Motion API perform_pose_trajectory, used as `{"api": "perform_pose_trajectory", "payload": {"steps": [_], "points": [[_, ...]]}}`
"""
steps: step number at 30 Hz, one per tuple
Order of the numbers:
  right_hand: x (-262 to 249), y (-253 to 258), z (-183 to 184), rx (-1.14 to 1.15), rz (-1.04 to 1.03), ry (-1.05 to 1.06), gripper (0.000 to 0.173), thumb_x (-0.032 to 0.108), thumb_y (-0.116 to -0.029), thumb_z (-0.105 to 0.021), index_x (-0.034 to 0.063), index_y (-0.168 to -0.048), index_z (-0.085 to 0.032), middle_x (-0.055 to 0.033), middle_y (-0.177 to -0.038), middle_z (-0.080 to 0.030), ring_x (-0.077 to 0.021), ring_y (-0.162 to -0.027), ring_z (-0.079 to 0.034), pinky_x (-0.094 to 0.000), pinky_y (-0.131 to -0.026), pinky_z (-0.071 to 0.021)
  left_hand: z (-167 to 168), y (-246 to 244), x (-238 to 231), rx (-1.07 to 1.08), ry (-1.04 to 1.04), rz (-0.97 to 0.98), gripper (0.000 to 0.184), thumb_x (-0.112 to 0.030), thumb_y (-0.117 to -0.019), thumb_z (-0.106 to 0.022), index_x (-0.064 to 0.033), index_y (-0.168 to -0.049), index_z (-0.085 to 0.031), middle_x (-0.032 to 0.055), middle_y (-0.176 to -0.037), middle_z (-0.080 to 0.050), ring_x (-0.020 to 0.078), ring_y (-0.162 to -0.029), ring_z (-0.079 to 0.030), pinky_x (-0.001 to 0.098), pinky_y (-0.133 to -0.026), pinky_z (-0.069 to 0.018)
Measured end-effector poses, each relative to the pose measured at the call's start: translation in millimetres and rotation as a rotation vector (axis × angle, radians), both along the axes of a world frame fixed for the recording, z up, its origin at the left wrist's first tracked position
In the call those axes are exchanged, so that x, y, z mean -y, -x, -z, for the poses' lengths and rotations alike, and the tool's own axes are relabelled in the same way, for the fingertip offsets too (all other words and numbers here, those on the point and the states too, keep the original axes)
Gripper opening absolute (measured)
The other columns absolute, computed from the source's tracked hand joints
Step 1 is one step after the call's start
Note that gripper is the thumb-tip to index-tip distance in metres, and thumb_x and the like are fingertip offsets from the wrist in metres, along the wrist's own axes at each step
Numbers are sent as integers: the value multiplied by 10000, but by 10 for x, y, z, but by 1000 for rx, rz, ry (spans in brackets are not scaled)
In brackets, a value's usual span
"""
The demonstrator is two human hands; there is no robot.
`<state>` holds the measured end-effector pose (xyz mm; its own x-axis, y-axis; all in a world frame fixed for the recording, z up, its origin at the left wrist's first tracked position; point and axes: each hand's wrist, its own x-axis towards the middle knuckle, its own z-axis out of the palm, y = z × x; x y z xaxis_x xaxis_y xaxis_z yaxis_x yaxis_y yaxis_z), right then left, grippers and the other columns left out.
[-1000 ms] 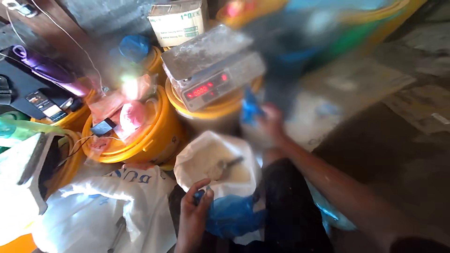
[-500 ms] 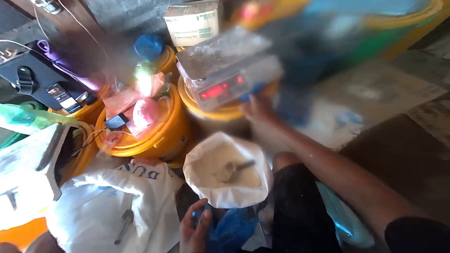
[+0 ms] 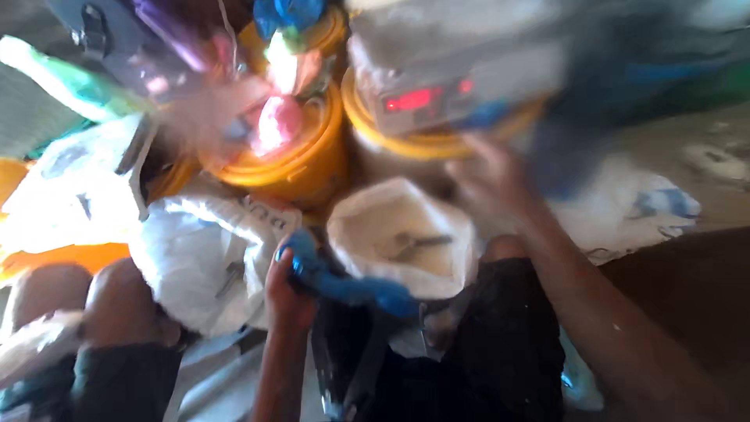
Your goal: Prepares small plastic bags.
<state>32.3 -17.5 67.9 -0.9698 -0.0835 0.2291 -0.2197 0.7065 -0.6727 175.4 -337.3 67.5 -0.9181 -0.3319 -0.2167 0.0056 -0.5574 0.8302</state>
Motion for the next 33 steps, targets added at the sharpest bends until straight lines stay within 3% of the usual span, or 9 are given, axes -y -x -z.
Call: {"api": "perform_pose_trajectory", "payload": {"steps": [2,5,7,10,21,24,26,30,33], "points": [[412,-568,-219,210,-264,304,795,533,-912,-676,72,-1524,-465,-115,-1502,-538,-182,-1331,-554,-394,-1095,-482,-56,65,-25,-7,-35,24,332,-178,-972,-386,-154,-1219,-607,24,-977,-711,137,-890,-699,360,-782,-601],[941,-931,-117,483,-578,471,1018,611,-794,-776,33,-1548,-408,-105,-1432,-596,-122,-1267,-593,-314,-1057,-507,-185,107,-126,-49,14,120,398,-47,-943,-417,-131,-1294,-585,50,-1029,-710,153,-907,-699,371,-805,-599],[1171,-919,-16,493,-622,517,816,471,-867,-766,1,-1471,-487,-73,-1234,-702,-73,-1103,-671,-262,-970,-554,-259,78,-160,-62,75,182,425,58,-923,-437,-75,-1304,-571,72,-1017,-717,158,-884,-708,366,-798,-609],[1292,-857,-1,383,-583,610,233,208,-962,-672,15,-1087,-710,22,-893,-733,9,-808,-682,-197,-771,-584,-298,-24,-25,-104,208,219,341,81,-930,-465,-30,-1216,-614,53,-966,-730,131,-851,-711,335,-788,-611],[1068,-904,-40,243,-583,714,116,155,-963,-648,72,-964,-730,110,-827,-722,49,-758,-669,-154,-710,-576,-401,-287,469,-68,435,186,118,-20,-947,-587,-59,-966,-696,15,-810,-724,87,-734,-693,278,-708,-597],[973,-916,-5,212,-631,616,155,186,-952,-666,55,-992,-737,97,-864,-725,75,-785,-656,-128,-731,-563,-447,-332,524,-110,434,245,111,4,-925,-615,-73,-942,-693,1,-808,-724,80,-743,-695,278,-728,-599],[849,-861,-71,120,-664,501,327,290,-945,-693,33,-1146,-718,26,-1044,-721,34,-946,-654,-171,-849,-560,-474,-376,582,-166,494,330,120,-1,-912,-643,-101,-929,-707,-38,-814,-724,47,-745,-684,250,-723,-589],[792,-675,-589,-100,-713,428,843,567,-893,-711,56,-1513,-454,-43,-1452,-582,-112,-1323,-552,-329,-1096,-496,-536,-401,588,-295,678,612,64,-74,-931,-689,-92,-975,-732,-103,-861,-699,-35,-770,-637,174,-715,-551],[1094,-716,-753,90,-1013,392,973,656,-864,-690,78,-1574,-359,10,-1451,-583,-72,-1323,-538,-298,-1102,-480,-660,-391,407,-374,910,712,144,-84,-941,-692,13,-1044,-720,-22,-876,-697,-37,-763,-611,154,-719,-528]]}}
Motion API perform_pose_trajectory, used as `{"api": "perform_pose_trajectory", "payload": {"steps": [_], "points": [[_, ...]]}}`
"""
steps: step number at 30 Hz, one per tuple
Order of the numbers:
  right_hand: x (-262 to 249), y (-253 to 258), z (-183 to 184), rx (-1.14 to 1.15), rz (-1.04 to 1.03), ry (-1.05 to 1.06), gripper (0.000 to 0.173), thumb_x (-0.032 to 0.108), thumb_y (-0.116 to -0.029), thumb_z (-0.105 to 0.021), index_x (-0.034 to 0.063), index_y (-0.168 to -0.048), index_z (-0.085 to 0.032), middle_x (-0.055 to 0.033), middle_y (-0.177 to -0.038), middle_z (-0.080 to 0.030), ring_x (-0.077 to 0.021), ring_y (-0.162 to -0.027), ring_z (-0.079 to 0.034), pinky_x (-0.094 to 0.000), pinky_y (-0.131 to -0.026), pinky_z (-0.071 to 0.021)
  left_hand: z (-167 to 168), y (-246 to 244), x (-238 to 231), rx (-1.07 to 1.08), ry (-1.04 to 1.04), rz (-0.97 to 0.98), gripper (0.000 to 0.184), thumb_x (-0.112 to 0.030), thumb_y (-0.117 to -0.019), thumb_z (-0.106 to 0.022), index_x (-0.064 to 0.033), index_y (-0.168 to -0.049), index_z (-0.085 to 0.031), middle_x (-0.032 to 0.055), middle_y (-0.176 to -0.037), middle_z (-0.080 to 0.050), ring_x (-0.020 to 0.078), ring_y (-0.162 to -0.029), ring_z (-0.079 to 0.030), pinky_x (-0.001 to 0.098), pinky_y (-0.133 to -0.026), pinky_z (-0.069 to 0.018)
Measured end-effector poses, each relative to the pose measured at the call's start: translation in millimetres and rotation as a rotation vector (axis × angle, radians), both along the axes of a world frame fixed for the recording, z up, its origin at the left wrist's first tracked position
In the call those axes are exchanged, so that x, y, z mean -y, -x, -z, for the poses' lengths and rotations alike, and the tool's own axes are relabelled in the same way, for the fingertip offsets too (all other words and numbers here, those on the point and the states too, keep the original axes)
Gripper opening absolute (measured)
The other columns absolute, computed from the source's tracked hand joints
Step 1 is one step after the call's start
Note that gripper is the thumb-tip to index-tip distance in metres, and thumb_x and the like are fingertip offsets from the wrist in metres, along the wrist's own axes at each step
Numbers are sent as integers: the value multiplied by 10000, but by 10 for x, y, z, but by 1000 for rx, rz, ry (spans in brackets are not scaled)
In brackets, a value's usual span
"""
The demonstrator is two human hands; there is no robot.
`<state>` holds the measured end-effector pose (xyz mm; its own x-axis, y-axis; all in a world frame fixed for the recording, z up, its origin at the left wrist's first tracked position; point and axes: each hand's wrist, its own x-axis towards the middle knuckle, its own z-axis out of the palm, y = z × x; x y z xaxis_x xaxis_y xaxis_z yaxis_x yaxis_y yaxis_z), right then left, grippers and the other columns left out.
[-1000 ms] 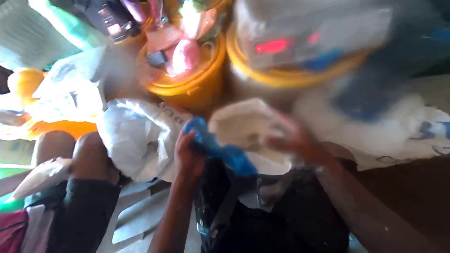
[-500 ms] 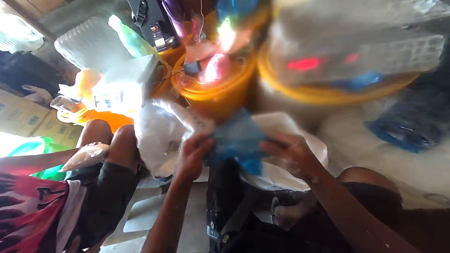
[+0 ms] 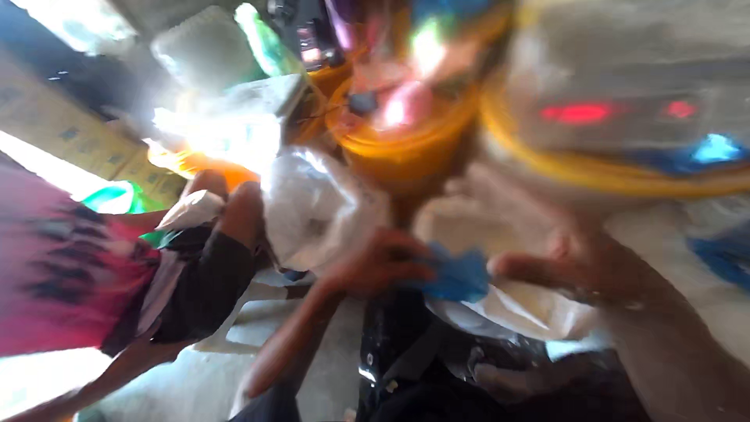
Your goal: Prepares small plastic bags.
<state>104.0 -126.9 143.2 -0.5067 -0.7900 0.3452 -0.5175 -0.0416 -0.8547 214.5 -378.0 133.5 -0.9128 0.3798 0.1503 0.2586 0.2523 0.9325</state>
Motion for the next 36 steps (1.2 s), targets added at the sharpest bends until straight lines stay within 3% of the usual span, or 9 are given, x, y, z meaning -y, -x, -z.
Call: {"api": "perform_pose_trajectory", "payload": {"steps": [4,7,11,17,19,22,25,30,36], "points": [[289,-62,244,34,-169,-213,541,469,-905,-699,25,-1214,-713,-5,-1022,-754,31,-907,-677,-193,-822,-574,-157,-22,-14,-113,229,-108,248,-124,-900,-760,51,-1068,-710,105,-837,-700,113,-728,-638,273,-697,-535],[286,-34,295,31,-313,-133,231,131,-965,-644,-87,-992,-713,-43,-947,-717,68,-881,-627,-154,-827,-542,-164,-178,92,-19,219,-121,289,-85,-868,-789,66,-1095,-694,95,-747,-648,116,-646,-574,261,-630,-486],[169,-99,326,56,-271,-55,287,159,-973,-677,-121,-911,-669,-19,-891,-695,78,-856,-606,-143,-798,-524,-99,-315,91,30,272,-110,144,-25,-899,-727,72,-1006,-731,149,-846,-712,176,-774,-666,326,-741,-535],[-92,-326,510,166,-176,-72,261,183,-953,-721,-38,-826,-663,81,-799,-680,103,-756,-584,-136,-722,-515,130,-301,130,-46,-78,-158,128,-25,-946,-647,97,-931,-682,72,-804,-650,38,-725,-586,213,-685,-490],[-143,-416,556,192,-259,-177,382,237,-983,-672,-88,-787,-637,17,-753,-646,93,-719,-536,-138,-680,-473,172,-278,58,-77,-120,-138,166,-27,-946,-656,85,-824,-657,27,-678,-581,7,-627,-518,191,-601,-427],[-209,-461,489,234,-288,-255,570,422,-1003,-629,-147,-1031,-653,-20,-936,-704,104,-880,-599,-148,-821,-522,224,-259,-89,-74,-120,-107,200,-30,-935,-683,74,-772,-634,28,-622,-539,24,-579,-485,200,-561,-395],[-173,-411,460,384,-304,-188,545,470,-975,-662,34,-1301,-625,124,-1135,-702,53,-1028,-640,-212,-948,-532,219,-223,-238,-71,-31,-111,212,-78,-913,-734,69,-780,-661,58,-637,-579,64,-590,-518,240,-572,-419],[-114,-452,556,366,-242,-86,141,147,-991,-651,209,-1071,-750,233,-1003,-732,95,-909,-662,-171,-841,-567,152,-187,-293,-126,-8,-157,216,-92,-902,-748,74,-793,-663,70,-645,-590,80,-602,-532,255,-583,-425],[-122,-433,619,328,-234,4,106,209,-1005,-658,234,-1038,-756,225,-997,-728,96,-902,-653,-168,-833,-558,138,-229,-238,-63,65,-136,214,-125,-901,-761,56,-823,-677,73,-671,-606,95,-626,-546,273,-601,-429]]}}
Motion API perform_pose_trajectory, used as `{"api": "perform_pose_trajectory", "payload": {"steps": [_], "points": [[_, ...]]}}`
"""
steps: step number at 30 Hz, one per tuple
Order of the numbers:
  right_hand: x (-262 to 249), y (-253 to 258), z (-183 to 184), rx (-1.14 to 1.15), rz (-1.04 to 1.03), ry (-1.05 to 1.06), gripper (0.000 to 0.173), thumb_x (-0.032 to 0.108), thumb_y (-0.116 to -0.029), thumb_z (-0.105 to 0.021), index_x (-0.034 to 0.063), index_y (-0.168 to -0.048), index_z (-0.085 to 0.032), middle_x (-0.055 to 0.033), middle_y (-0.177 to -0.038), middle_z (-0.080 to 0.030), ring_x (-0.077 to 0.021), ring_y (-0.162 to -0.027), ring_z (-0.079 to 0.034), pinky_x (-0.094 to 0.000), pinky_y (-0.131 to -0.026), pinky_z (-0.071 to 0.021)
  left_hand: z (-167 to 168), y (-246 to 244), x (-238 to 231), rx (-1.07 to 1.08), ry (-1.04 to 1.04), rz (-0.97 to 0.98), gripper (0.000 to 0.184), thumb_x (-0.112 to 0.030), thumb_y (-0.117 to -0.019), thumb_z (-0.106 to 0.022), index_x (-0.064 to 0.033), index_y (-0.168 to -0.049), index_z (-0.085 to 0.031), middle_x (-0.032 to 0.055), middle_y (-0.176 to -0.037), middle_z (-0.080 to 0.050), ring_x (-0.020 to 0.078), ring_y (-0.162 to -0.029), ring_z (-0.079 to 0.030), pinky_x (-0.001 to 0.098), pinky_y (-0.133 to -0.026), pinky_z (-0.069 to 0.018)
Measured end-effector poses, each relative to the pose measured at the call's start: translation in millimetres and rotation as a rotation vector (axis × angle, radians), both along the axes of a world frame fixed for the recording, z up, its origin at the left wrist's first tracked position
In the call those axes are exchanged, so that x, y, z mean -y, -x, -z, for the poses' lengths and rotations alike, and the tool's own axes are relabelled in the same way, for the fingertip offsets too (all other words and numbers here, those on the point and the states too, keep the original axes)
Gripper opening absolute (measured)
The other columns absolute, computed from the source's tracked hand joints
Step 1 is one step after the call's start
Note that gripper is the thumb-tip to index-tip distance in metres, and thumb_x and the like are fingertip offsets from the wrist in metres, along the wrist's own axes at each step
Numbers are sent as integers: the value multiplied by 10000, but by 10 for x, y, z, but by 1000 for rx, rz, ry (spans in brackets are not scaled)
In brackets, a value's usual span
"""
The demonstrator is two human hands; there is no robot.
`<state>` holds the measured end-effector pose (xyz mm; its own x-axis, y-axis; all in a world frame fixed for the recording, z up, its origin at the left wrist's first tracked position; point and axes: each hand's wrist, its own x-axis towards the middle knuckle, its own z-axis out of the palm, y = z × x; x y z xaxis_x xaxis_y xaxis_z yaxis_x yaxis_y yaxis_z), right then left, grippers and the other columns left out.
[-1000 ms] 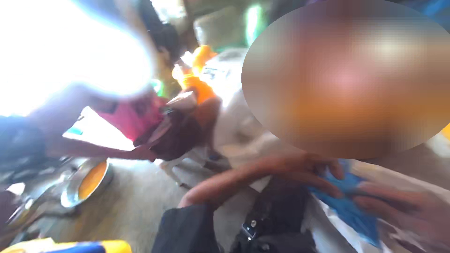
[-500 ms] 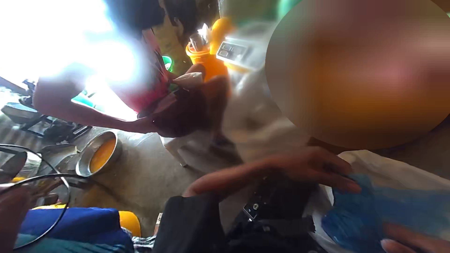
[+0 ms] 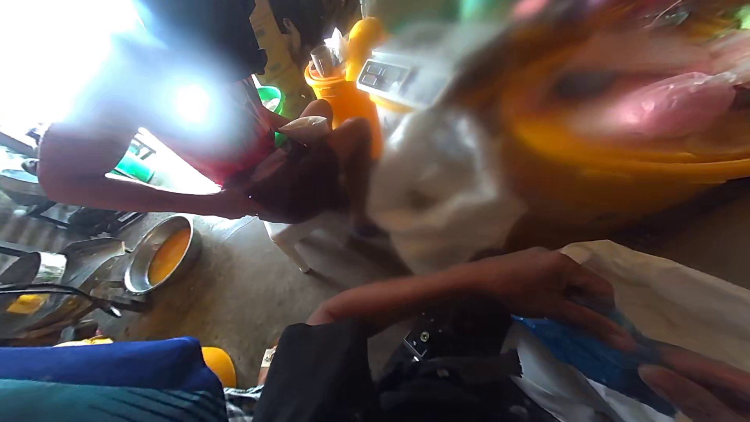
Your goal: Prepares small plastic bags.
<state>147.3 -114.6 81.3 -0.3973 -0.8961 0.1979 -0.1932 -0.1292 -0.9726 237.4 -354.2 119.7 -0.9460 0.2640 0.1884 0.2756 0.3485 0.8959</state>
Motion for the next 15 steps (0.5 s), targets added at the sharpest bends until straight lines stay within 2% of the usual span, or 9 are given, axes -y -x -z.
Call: {"api": "perform_pose_trajectory", "payload": {"steps": [2,4,6,8,10,11,12,13,15], "points": [[17,-14,-5,31,-4,36,122,249,-1002,-669,297,-1069,-758,247,-1024,-728,104,-913,-657,-149,-835,-560,-18,-24,-12,52,46,53,190,-119,-890,-772,60,-890,-708,107,-720,-654,131,-669,-600,304,-641,-476],[32,-41,18,63,34,68,110,291,-1000,-668,352,-1041,-751,277,-987,-714,122,-880,-644,-125,-811,-542,-25,-46,-29,85,113,101,200,-126,-889,-774,64,-935,-733,134,-756,-684,168,-702,-632,337,-673,-499],[40,-60,58,102,72,84,123,332,-1014,-641,379,-992,-753,285,-938,-701,127,-848,-628,-119,-792,-524,22,-53,-36,57,114,105,184,-110,-880,-778,66,-907,-729,140,-776,-684,177,-723,-635,338,-686,-497],[28,-92,103,117,106,55,156,364,-1022,-619,389,-948,-754,285,-914,-707,131,-829,-630,-119,-773,-528,106,-41,-13,-40,8,82,186,-89,-857,-791,77,-880,-713,150,-837,-680,169,-794,-638,307,-739,-501],[10,-120,144,138,66,38,162,356,-1030,-608,382,-972,-757,272,-940,-714,117,-851,-638,-133,-788,-538,153,-9,10,-125,-156,100,179,-52,-848,-767,109,-876,-696,188,-949,-677,190,-927,-632,299,-842,-493],[4,-135,164,154,38,47,151,341,-1027,-616,372,-989,-759,262,-955,-716,107,-863,-641,-140,-796,-540,156,-1,8,-144,-227,116,173,-42,-855,-743,121,-884,-691,196,-993,-680,186,-962,-630,292,-860,-492],[0,-148,173,173,16,65,141,325,-1024,-625,359,-1007,-761,248,-969,-721,95,-873,-648,-150,-806,-545,155,-1,-7,-154,-284,122,170,-35,-860,-723,130,-888,-690,190,-980,-692,164,-935,-637,281,-834,-499],[-8,-156,169,186,7,77,136,322,-1020,-630,356,-1016,-762,245,-976,-723,91,-877,-649,-156,-812,-546,140,-11,-25,-145,-332,123,161,-28,-863,-714,129,-876,-684,163,-912,-696,123,-862,-636,260,-777,-500],[-30,-154,108,205,1,109,142,328,-1019,-630,364,-1054,-763,245,-1003,-728,93,-900,-655,-149,-828,-545,101,-28,-64,-128,-389,121,150,-11,-855,-718,106,-803,-639,70,-699,-602,33,-657,-541,202,-611,-423]]}}
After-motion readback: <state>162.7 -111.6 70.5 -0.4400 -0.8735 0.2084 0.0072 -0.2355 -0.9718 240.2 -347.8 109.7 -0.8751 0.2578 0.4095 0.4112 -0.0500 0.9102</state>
